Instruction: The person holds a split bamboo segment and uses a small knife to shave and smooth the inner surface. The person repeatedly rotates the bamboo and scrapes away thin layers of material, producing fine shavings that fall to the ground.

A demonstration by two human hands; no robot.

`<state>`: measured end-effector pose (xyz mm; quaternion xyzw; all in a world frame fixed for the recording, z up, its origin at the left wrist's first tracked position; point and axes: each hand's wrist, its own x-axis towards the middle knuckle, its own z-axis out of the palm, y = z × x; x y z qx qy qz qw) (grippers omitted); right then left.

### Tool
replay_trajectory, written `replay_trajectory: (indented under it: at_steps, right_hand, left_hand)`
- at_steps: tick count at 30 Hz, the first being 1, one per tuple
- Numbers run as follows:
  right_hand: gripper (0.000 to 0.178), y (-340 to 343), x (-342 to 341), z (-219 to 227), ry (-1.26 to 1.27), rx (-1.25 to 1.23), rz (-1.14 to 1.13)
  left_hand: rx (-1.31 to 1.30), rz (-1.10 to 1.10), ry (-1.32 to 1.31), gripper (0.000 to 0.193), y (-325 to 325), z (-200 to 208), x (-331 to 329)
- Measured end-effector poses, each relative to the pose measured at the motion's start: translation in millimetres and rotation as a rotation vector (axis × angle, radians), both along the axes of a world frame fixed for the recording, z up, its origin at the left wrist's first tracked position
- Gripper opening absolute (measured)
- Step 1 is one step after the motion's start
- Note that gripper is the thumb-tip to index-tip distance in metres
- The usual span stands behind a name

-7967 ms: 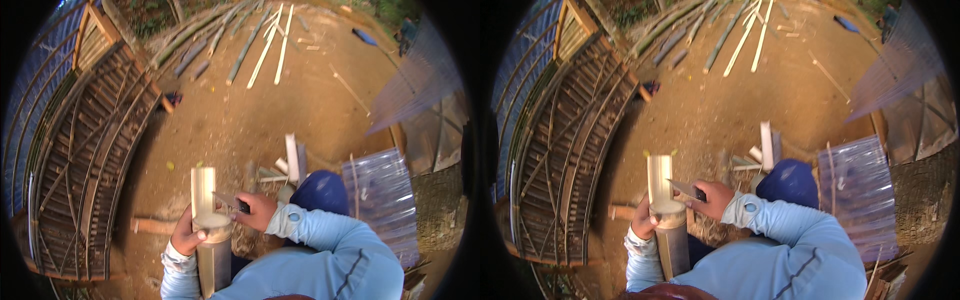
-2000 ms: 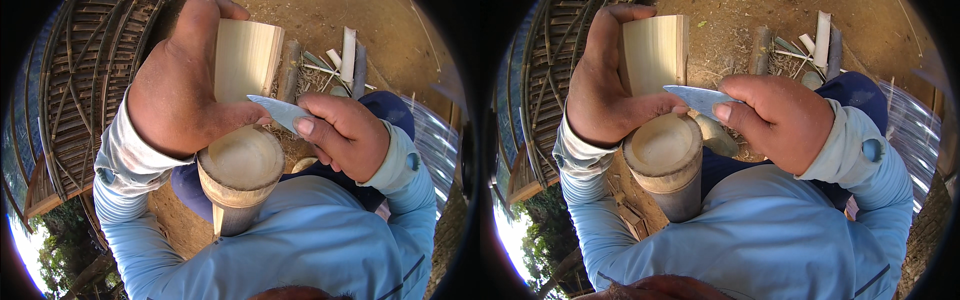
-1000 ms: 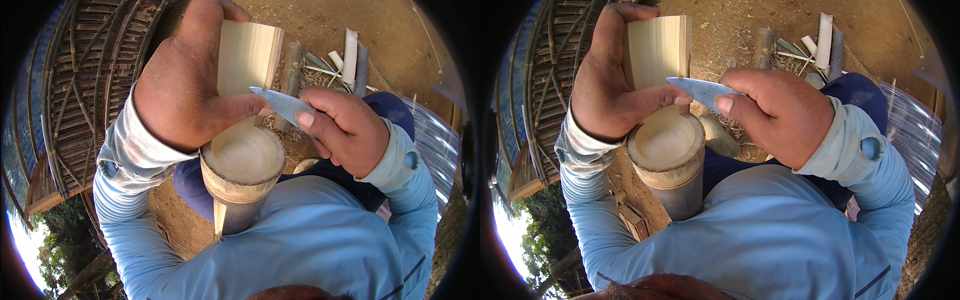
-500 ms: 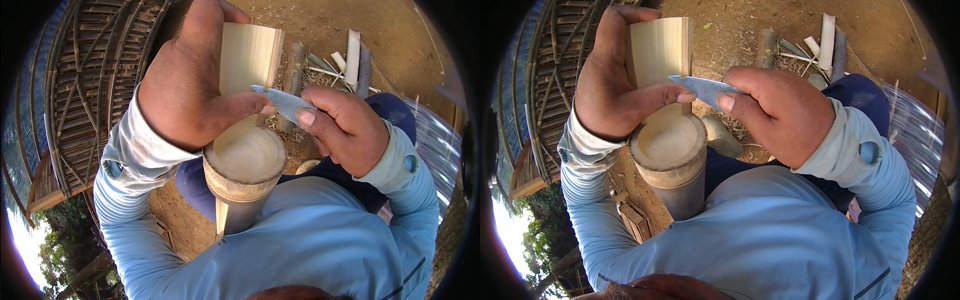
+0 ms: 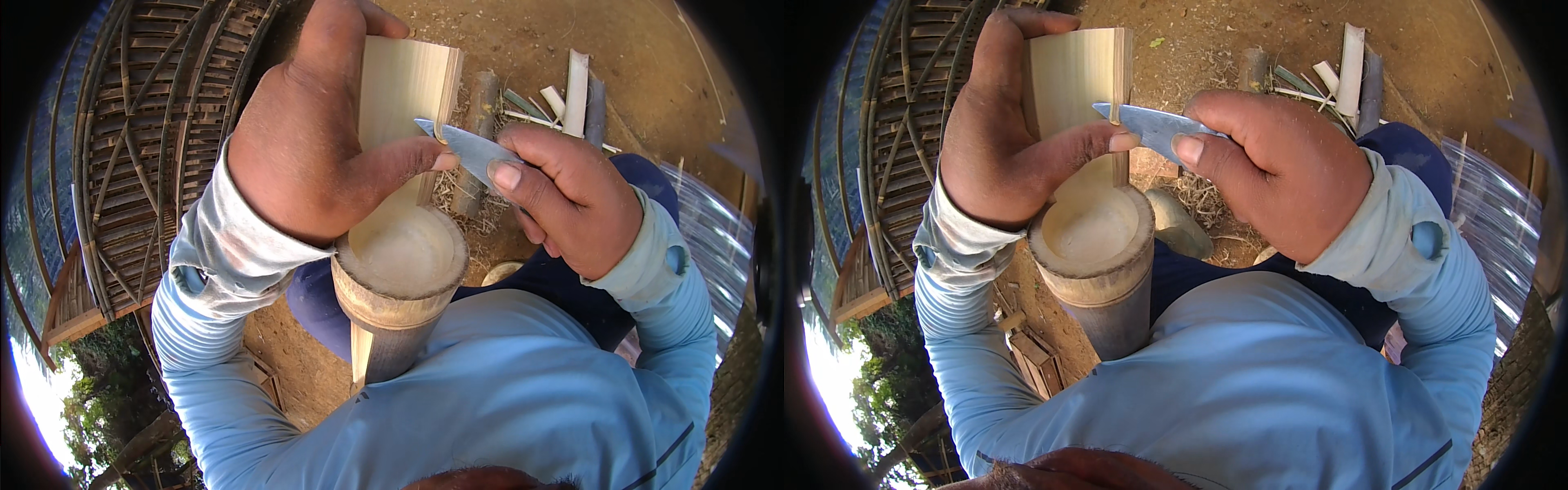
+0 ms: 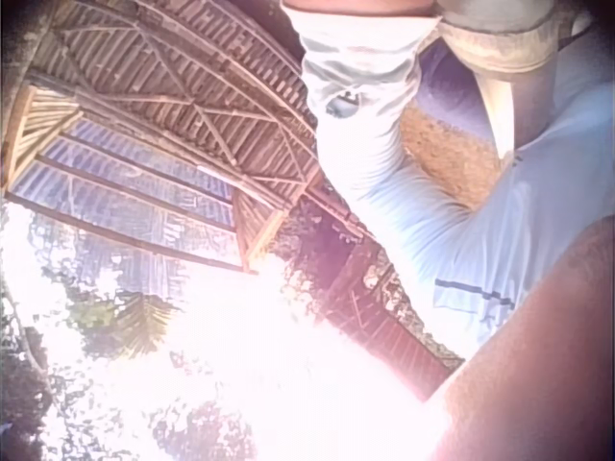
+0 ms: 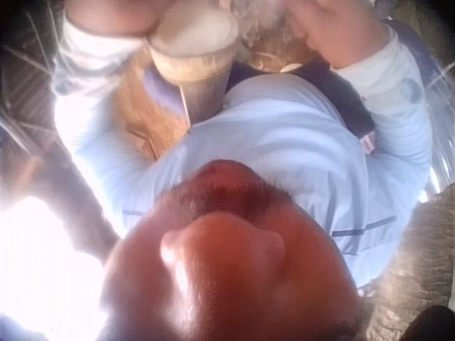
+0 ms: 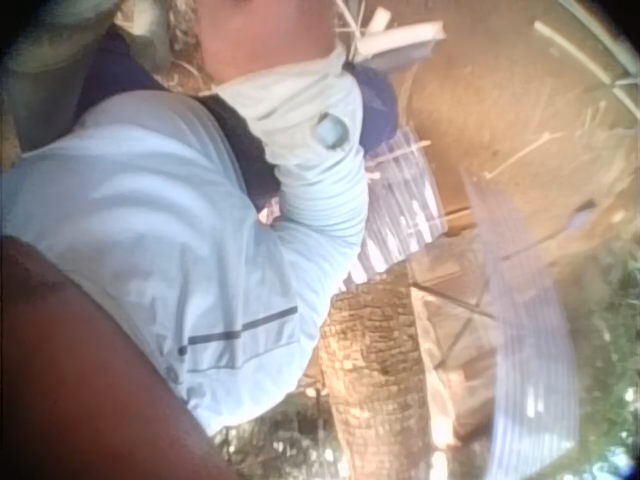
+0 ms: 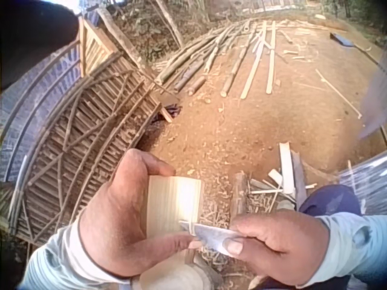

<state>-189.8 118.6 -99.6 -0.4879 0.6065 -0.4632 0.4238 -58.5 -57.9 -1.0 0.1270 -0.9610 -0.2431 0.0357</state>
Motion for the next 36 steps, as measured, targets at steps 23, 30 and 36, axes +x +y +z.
replay_trajectory:
  at_steps: [23,30,36]
  right_hand:
    - [0.030,-2.4,-3.9,1.7,0.053,-0.046,0.020]
    - [0.027,-5.4,-13.9,19.9,-0.130,0.044,-0.144]
    - [0.028,4.7,-8.2,18.9,-0.050,0.066,-0.040]
  left_hand:
    - [0.080,0.012,0.059,0.089,-3.3,-15.4,-3.5]
    - [0.088,0.037,0.067,0.096,-3.3,-18.9,1.3]
    - [0.143,0.064,0.077,0.102,0.0,-13.5,5.9]
